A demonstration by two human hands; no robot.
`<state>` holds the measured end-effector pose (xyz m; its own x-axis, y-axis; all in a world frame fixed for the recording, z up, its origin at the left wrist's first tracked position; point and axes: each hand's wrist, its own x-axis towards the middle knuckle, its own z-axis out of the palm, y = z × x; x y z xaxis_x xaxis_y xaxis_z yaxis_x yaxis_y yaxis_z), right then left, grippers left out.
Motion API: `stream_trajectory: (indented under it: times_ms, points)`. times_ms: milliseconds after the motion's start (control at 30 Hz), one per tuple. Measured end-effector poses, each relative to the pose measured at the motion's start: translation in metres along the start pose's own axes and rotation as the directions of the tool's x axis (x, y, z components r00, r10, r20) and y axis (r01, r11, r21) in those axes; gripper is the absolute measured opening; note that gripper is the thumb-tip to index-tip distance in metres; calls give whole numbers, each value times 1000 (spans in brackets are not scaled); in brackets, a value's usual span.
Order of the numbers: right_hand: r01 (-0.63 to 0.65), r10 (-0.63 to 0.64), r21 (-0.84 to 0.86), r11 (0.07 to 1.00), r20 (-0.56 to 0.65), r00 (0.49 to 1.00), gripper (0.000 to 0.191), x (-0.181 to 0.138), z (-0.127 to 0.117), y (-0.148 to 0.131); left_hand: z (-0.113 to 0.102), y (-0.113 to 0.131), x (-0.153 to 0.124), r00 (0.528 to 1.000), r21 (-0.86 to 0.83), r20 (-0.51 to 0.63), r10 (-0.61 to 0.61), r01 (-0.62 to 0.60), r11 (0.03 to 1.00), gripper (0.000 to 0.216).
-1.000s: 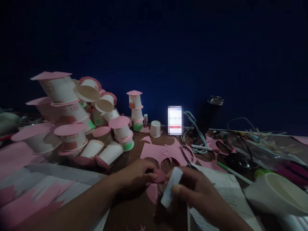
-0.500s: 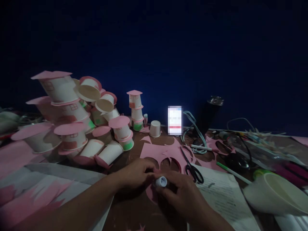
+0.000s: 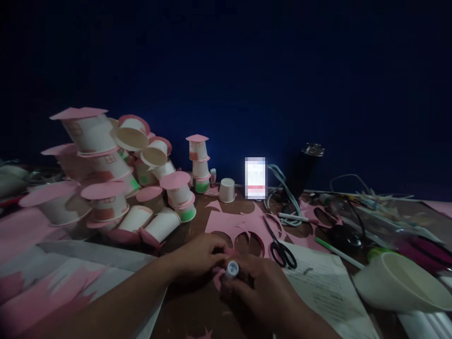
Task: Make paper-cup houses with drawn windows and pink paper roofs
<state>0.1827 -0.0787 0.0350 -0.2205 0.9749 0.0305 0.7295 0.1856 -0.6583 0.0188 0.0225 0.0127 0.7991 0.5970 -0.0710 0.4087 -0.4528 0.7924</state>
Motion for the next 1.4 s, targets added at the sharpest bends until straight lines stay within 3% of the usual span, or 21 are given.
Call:
stream_trajectory:
  times_ms: [67,133,233,333,400,567,767,967,1233,1400]
  points:
    - [-29,29,70,997,2,1000,9,0,-1,-4,0,1,0,1000,-5,6,-3,3,1000,16]
    - [-54,40,264,963,57,998,9,-1,-4,-5,-1,2,-1,1000,-8,14,-1,1,1000,15]
    - [-129,106,620,774,74,992,21,-5,-13,6,-2,1,-1,1000,-13,21,15,-15,1000,12]
    - [-160,281,754,637,-34,959,39,-10,-23,24,-2,0,-1,1000,-19,11,17,-16,1000,11]
    - [-163,336,782,602,-63,940,41,-10,-27,33,-2,0,-2,1000,-20,1,11,-11,1000,10]
    - [-96,514,831,547,-244,822,33,0,-31,36,-1,1,-4,999,-40,-17,-38,37,999,14]
    - [19,559,877,479,-322,764,30,8,-32,47,0,0,-1,992,-93,-54,-110,104,990,19]
    - [135,612,894,428,-396,684,27,7,-42,56,-1,3,1,976,-98,-178,-124,108,989,21]
    - [247,729,872,423,-490,478,33,7,-61,87,-1,-2,5,902,-114,-428,-64,16,993,22]
    - [179,770,882,436,-469,433,29,7,-57,100,1,-3,4,844,-57,-536,36,-78,995,24]
